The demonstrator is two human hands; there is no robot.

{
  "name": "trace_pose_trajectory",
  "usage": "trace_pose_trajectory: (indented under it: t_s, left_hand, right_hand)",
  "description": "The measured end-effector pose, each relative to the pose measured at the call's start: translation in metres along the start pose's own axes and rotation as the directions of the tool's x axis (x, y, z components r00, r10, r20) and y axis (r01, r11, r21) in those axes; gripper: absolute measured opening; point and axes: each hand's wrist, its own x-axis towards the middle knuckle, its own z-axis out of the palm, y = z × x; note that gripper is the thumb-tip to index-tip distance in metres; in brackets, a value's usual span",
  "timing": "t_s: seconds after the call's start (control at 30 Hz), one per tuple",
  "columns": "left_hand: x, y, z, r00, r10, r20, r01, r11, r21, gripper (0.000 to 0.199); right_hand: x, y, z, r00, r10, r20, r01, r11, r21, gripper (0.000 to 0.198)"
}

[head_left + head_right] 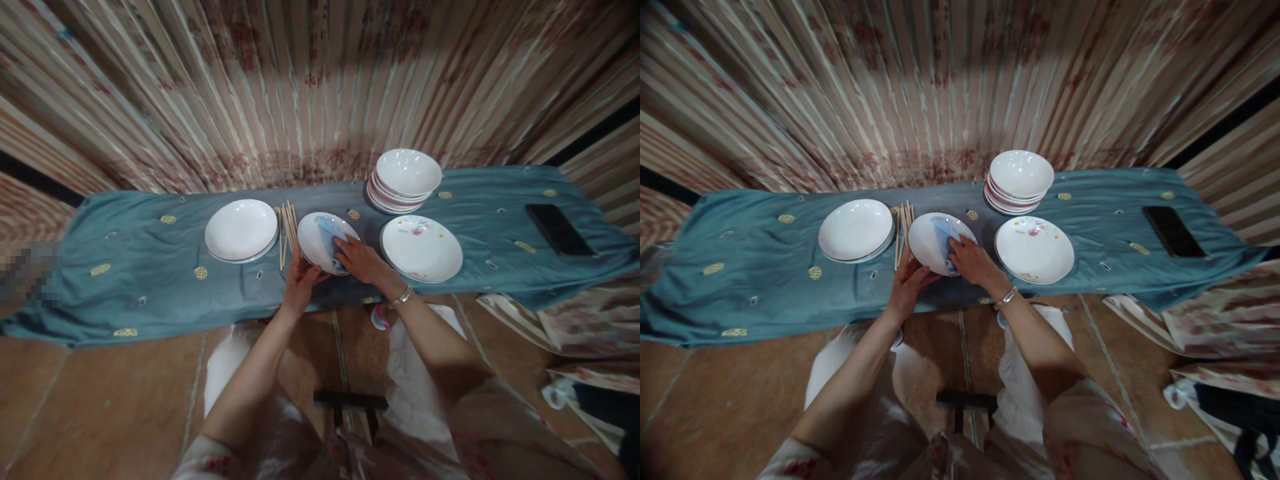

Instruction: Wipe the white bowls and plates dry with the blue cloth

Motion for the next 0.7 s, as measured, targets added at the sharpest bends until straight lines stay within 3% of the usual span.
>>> trace_pose_trajectory:
  t_s: [0.37, 0.7]
  left_hand:
    - [0.001, -0.002, -0.002, 1.000, 0.005, -0.003, -0.005, 1.000, 0.017, 0.093]
    - [0.001, -0.003, -0.003, 1.000, 0.022, 0.021, -0.023, 0.999, 0.047, 0.096]
  right_hand:
    - [-0.020, 0.001, -0.002, 1.000, -0.008, 0.024, 0.006, 0.997, 0.073, 0.041]
    - [-0.032, -0.003, -0.003, 0.991, -0.134, 0.000, 0.132, 0.975, 0.180, 0.034]
